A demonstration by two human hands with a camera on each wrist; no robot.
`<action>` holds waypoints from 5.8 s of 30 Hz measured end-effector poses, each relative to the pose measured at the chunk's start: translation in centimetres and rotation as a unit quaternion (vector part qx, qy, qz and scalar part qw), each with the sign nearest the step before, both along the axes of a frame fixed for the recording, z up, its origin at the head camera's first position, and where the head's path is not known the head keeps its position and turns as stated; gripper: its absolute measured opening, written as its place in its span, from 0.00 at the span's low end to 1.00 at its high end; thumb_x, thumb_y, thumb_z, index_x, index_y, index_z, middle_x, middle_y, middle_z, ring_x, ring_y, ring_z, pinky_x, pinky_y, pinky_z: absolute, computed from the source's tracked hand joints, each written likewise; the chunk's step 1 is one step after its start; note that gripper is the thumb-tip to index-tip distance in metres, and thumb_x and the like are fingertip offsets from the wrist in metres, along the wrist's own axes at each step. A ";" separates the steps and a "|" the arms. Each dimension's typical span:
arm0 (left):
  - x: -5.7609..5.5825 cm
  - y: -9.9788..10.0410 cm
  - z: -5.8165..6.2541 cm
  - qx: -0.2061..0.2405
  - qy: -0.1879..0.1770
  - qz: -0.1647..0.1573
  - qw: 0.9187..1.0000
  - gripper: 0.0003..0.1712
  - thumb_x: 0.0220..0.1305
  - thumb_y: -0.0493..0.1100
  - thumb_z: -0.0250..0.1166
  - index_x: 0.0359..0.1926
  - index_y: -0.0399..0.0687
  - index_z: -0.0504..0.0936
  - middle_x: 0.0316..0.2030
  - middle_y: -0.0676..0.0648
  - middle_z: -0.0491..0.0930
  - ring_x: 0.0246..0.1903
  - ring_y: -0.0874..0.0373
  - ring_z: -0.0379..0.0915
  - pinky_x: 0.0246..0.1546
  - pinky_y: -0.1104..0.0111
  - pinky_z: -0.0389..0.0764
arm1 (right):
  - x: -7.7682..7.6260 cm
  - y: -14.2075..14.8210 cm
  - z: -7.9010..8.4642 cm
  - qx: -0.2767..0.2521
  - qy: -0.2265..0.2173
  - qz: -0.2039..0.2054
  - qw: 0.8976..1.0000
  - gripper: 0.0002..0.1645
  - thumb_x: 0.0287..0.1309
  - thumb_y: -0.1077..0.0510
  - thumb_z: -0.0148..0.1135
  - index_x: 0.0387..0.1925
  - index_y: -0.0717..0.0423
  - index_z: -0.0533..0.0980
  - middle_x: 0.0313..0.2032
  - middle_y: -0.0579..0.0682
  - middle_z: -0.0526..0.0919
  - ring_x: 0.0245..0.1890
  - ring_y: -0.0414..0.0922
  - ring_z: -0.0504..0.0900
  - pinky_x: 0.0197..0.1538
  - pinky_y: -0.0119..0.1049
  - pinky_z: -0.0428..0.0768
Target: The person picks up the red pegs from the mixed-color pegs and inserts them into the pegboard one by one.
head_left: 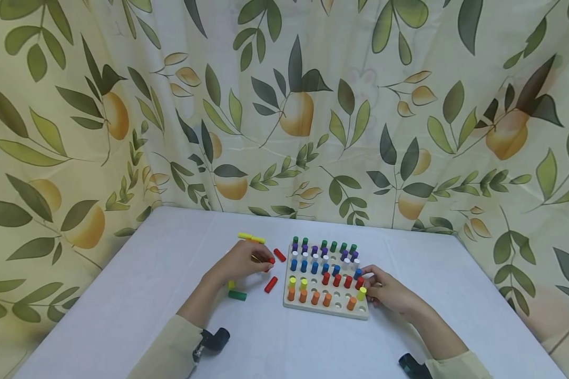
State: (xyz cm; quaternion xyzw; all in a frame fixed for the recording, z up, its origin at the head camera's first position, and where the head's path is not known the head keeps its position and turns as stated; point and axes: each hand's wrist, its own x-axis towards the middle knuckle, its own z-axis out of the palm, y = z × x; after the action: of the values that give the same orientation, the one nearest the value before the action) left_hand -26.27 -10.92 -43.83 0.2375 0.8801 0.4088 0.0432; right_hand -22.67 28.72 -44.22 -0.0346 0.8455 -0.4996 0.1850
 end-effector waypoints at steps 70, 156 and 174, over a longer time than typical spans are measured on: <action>-0.5 2.4 0.7 0.010 0.025 -0.028 0.999 0.08 0.67 0.40 0.72 0.47 0.48 0.89 0.35 0.60 0.84 0.38 0.62 0.80 0.45 0.69 0.82 | 0.1 -0.1 0.2 0.011 0.011 0.003 1.000 0.24 0.69 0.71 0.54 0.64 0.62 0.65 0.42 0.57 0.71 0.37 0.51 0.74 0.37 0.37 0.77; -1.0 7.0 2.0 0.026 0.007 -0.067 0.997 0.06 0.67 0.41 0.73 0.45 0.51 0.88 0.34 0.61 0.85 0.37 0.64 0.80 0.45 0.70 0.81 | 0.1 -0.2 0.0 0.012 0.004 -0.004 1.000 0.24 0.69 0.72 0.54 0.64 0.61 0.66 0.43 0.58 0.71 0.38 0.51 0.74 0.39 0.38 0.78; -0.7 8.2 2.4 0.022 -0.006 -0.080 0.997 0.07 0.68 0.38 0.72 0.46 0.49 0.88 0.35 0.60 0.85 0.38 0.64 0.80 0.45 0.72 0.80 | 0.1 -0.1 0.1 0.008 0.008 0.006 1.000 0.25 0.69 0.71 0.54 0.64 0.62 0.65 0.43 0.57 0.71 0.37 0.51 0.74 0.38 0.36 0.77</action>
State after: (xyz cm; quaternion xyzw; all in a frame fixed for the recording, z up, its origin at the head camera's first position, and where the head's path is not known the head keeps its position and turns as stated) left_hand -26.97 -2.74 -41.39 0.3059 0.8488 0.4246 0.0756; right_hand -22.59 28.65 -44.09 -0.0417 0.8509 -0.4913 0.1812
